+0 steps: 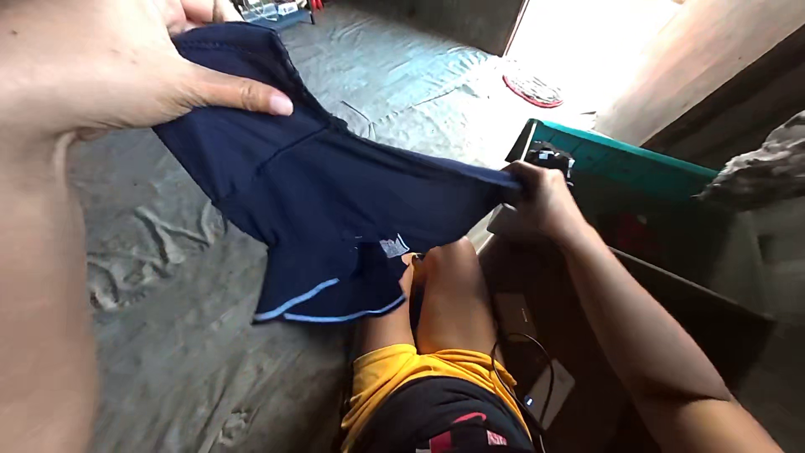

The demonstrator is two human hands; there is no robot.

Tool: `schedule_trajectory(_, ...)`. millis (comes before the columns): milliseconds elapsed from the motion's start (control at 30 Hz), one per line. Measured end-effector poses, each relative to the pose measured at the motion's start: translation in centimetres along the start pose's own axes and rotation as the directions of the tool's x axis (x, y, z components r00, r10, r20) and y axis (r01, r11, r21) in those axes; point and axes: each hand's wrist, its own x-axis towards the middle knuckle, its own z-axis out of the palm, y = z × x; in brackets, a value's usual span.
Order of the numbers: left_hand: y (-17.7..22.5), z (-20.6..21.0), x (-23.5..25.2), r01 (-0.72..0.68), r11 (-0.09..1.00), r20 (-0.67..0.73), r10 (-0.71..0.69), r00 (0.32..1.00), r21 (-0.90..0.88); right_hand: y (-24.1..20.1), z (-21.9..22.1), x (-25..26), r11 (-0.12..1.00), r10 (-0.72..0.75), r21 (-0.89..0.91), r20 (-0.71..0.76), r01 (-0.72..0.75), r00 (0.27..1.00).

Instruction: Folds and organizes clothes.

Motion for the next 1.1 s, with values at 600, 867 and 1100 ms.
schedule_trajectory(600,1.6,3.0,0.6,-0.050,0.981,0.063,0.039,0.997,0.186,-16.0,9.5,4.9,0.717,-0.289,0.636,-0.101,0.285,0.952)
schedule_trajectory(867,0.0,2.3,-1.2,-0.220,0.971,-0.047,0.225,0.973,0.095,-16.2,9.8,3.9,0.823,-0.336,0.407,-0.213,0.396,0.917)
schedule_trajectory(1100,-2.2,-4.0,2.7,-0.079,0.971,0.661,0.212,0.720,-0.225,-6.2,7.5,2.9,0.981,-0.124,0.132,-0.151,0.145,0.981)
